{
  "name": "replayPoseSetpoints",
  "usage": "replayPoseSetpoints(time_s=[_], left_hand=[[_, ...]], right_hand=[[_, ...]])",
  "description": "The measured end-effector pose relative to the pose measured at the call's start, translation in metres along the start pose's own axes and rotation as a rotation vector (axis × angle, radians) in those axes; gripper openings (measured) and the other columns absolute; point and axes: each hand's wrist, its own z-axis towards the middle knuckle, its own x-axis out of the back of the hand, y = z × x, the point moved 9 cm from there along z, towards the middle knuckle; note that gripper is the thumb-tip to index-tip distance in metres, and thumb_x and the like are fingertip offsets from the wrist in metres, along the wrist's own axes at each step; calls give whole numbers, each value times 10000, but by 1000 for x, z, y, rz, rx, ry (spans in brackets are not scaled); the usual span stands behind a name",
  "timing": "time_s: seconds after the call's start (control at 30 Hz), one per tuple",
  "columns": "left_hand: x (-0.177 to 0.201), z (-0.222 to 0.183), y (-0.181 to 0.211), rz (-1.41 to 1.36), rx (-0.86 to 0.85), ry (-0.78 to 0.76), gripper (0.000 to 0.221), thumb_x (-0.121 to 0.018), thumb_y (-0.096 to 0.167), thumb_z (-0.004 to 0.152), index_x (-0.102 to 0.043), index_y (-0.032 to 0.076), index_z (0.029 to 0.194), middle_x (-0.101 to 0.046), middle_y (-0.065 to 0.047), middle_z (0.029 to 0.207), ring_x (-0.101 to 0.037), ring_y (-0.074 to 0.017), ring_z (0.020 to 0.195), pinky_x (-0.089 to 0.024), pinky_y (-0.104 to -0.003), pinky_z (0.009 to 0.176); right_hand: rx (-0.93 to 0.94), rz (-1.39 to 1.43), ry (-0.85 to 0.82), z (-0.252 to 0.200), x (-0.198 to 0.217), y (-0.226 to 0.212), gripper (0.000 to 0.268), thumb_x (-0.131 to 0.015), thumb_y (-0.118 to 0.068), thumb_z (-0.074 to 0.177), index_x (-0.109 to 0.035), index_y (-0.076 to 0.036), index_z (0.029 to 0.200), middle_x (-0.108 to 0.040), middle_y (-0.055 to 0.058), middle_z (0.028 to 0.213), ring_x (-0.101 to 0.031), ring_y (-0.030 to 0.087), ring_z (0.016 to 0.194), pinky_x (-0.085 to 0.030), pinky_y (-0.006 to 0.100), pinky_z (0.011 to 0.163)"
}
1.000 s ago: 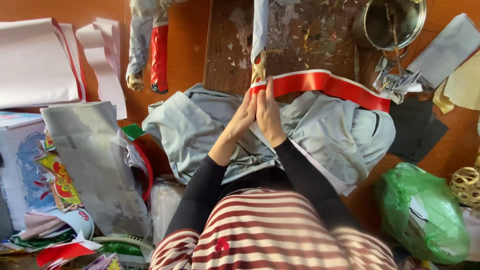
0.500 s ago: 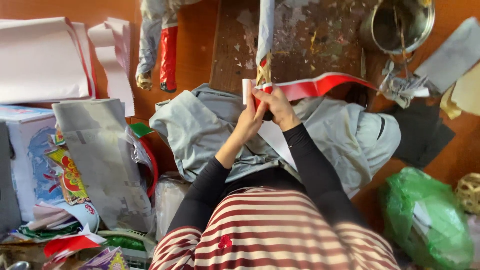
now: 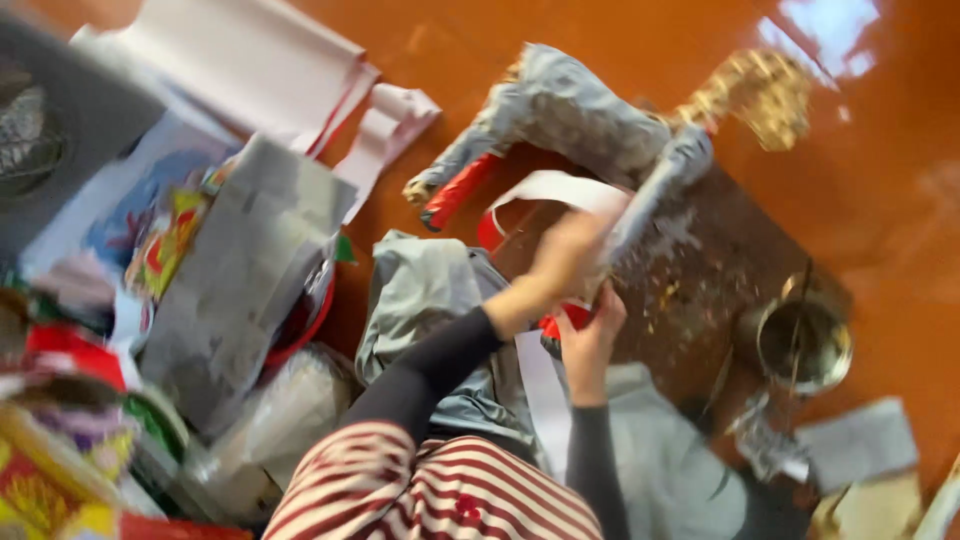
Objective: Wrapping and decorating a giraffe-shaped frame with colored paper and adhesive.
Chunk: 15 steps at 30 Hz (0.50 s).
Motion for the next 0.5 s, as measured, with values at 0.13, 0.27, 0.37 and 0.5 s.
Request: replayPoseSetpoints(time_s=[0.13,0.27,0.37,0.5], left_hand=[[-81,-31,67,-1029,570,-370,396,-633,315,1085,-696,13,1334,-635,-88,1077,-551,-200,956,-428,-374,804],[-101,-65,104,-182,-275,-406,689,-689,142,842,-543,144,1515,-689,-145,1287,-636,-284,1130,-491,-426,989],[-38,-76,65,-139,0,-87,756,-775,224,712,-533,82,1415,-658,-182,1355,-581,-341,1236,-459,-469,1082],[-41,-107,-34,-156,585,-263,840,-822,457,777,-500,17,1415,-657,-271,1247,-627,-401,1151,-508,-465,978]], right_hand=[[188,-330,103,-19,7,20,651,-765,-200,876,-501,43,1419,-512,266,1393,-531,380,1226,-462,474,1040],[-37,-69,268,-19,33,107,561,-693,-188,1038,-463,68,1482,-554,261,1424,-576,321,1227,-456,453,1036],[-335,415,251,-22,27,138,441,-651,-183,1056,-520,65,1397,-611,220,1342,-632,302,1163,-506,445,1001],[-673,981,191,-26,-9,148,339,-610,-166,1037,-604,59,1291,-676,186,1249,-691,310,1102,-567,456,974]])
